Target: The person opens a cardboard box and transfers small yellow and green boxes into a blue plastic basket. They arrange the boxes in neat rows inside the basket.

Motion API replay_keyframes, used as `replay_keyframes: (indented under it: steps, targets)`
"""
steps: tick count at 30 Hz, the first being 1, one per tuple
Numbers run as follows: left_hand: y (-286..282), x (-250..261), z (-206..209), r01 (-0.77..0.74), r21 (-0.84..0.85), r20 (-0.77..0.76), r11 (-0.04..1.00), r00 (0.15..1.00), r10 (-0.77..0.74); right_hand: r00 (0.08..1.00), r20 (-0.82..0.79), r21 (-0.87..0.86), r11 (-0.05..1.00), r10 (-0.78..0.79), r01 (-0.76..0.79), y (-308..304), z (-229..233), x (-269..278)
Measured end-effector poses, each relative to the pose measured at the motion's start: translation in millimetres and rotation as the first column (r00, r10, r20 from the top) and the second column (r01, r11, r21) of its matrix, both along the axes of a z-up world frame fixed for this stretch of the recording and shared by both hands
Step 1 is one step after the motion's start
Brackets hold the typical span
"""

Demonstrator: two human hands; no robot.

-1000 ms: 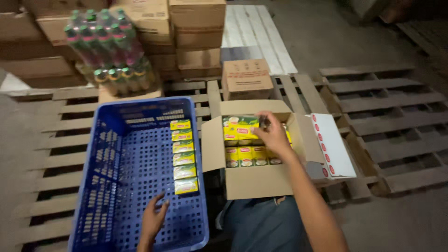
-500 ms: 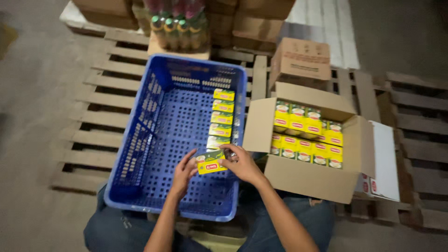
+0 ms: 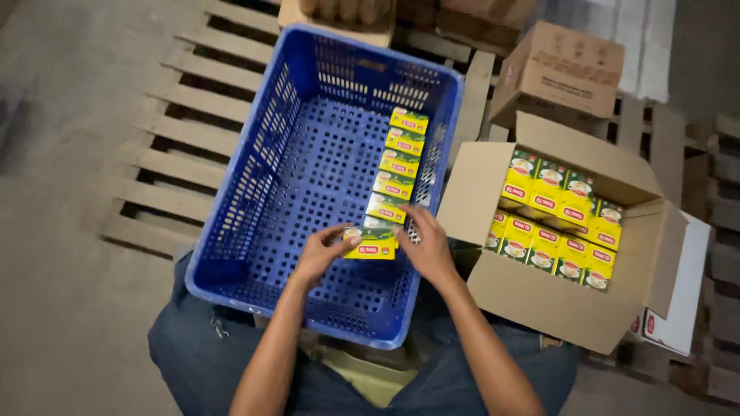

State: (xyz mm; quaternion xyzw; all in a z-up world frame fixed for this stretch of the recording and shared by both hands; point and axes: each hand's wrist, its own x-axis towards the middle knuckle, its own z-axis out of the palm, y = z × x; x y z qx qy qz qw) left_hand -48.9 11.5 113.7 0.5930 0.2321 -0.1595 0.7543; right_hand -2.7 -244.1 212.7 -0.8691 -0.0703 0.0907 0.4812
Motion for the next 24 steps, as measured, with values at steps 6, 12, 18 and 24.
replay_keyframes:
  steps: [6,12,18,24]
  targets:
    - [5,1,-51,0.384,0.44,-0.215,0.812,0.923,-0.32,0.943,0.331,-0.117,0.991,-0.022,0.064,-3,-15,21]
    - [-14,14,-149,0.524,0.499,-0.385,0.69,0.847,-0.366,0.891,0.453,-0.14,0.984,-0.036,0.111,3,-43,23]
    - [-26,20,-167,0.386,0.467,-0.27,0.796,0.919,-0.287,0.872,0.486,-0.129,0.982,-0.058,0.138,7,-33,20]
    - [-40,15,-195,0.38,0.624,-0.13,0.683,0.912,-0.388,0.863,0.5,-0.127,0.979,-0.074,0.157,9,-35,21]
